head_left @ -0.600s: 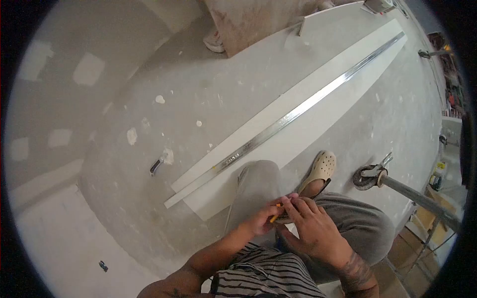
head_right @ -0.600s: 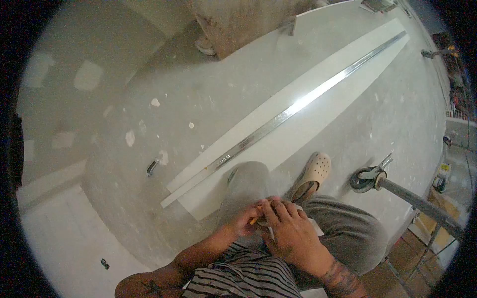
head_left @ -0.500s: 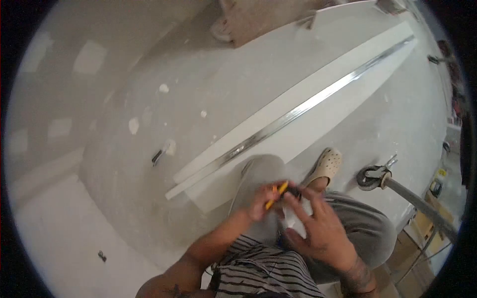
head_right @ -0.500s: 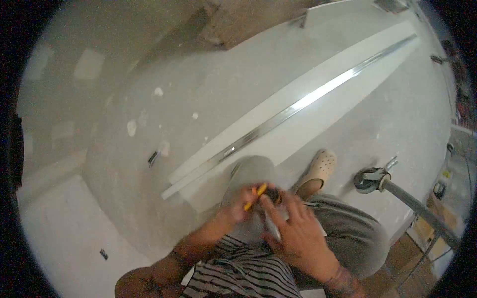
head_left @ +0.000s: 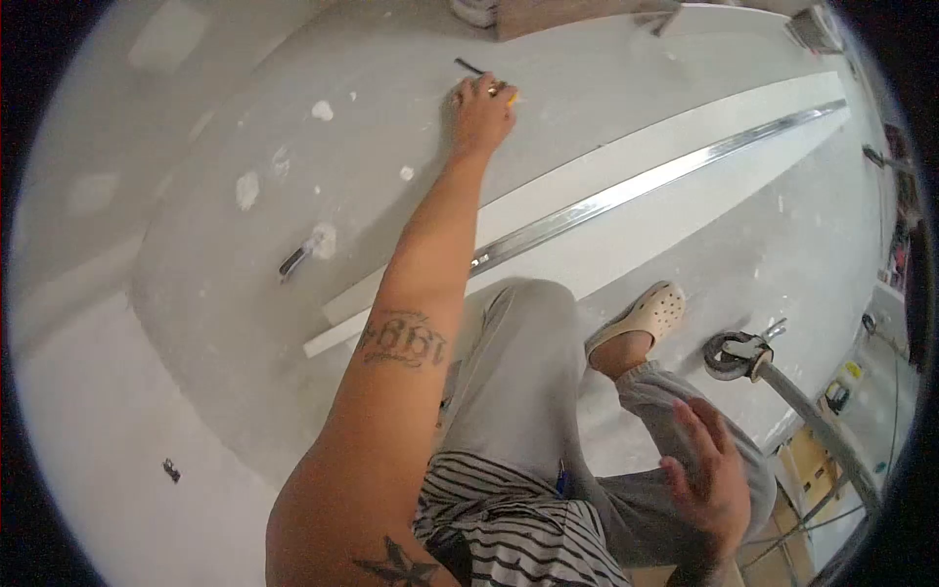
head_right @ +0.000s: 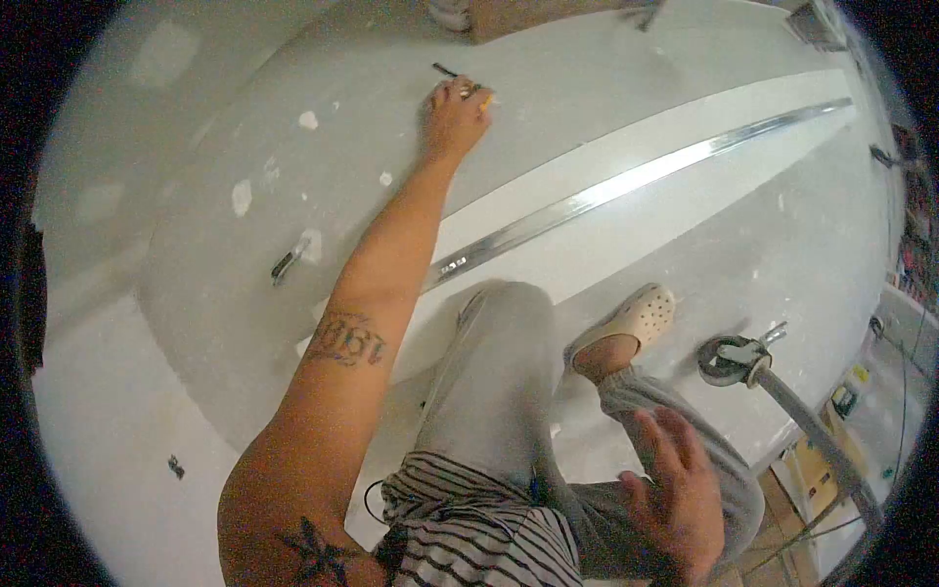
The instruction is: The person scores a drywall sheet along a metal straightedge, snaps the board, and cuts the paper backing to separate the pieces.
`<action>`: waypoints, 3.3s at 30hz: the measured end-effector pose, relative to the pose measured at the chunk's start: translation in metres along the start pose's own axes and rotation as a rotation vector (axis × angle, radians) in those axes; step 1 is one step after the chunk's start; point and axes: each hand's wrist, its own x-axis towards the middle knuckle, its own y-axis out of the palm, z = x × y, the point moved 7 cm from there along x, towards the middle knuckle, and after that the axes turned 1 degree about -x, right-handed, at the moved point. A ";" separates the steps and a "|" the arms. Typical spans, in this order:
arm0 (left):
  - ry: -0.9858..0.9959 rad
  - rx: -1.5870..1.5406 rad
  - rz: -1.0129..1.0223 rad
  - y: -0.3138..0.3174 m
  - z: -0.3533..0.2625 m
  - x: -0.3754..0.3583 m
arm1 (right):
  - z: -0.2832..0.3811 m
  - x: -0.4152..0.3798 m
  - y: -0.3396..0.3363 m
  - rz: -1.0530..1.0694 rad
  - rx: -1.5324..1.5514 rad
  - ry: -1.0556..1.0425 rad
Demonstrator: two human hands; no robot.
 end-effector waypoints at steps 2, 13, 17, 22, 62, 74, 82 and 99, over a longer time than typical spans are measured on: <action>-0.033 0.005 -0.002 -0.024 -0.008 -0.003 | -0.020 -0.022 -0.008 -0.066 -0.004 0.057; -0.193 0.111 0.287 -0.042 0.047 -0.214 | -0.132 -0.224 -0.067 -0.718 0.209 0.279; -0.193 0.093 0.233 -0.046 0.051 -0.206 | -0.107 -0.167 -0.083 -0.562 0.064 0.195; -0.207 0.054 0.248 -0.041 0.054 -0.208 | -0.057 -0.046 -0.067 -0.538 -0.244 -0.138; -0.579 0.331 0.395 -0.190 0.258 -0.277 | -0.167 0.351 0.058 0.559 -1.041 -0.044; -0.982 0.225 0.222 -0.200 0.248 -0.380 | -0.224 0.318 -0.059 -0.423 0.139 0.075; -0.995 -0.027 0.282 -0.204 0.238 -0.490 | -0.329 0.388 -0.033 -0.439 0.121 0.008; -1.075 -0.146 0.176 -0.182 0.159 -0.501 | -0.427 0.561 -0.046 -0.660 -0.634 0.278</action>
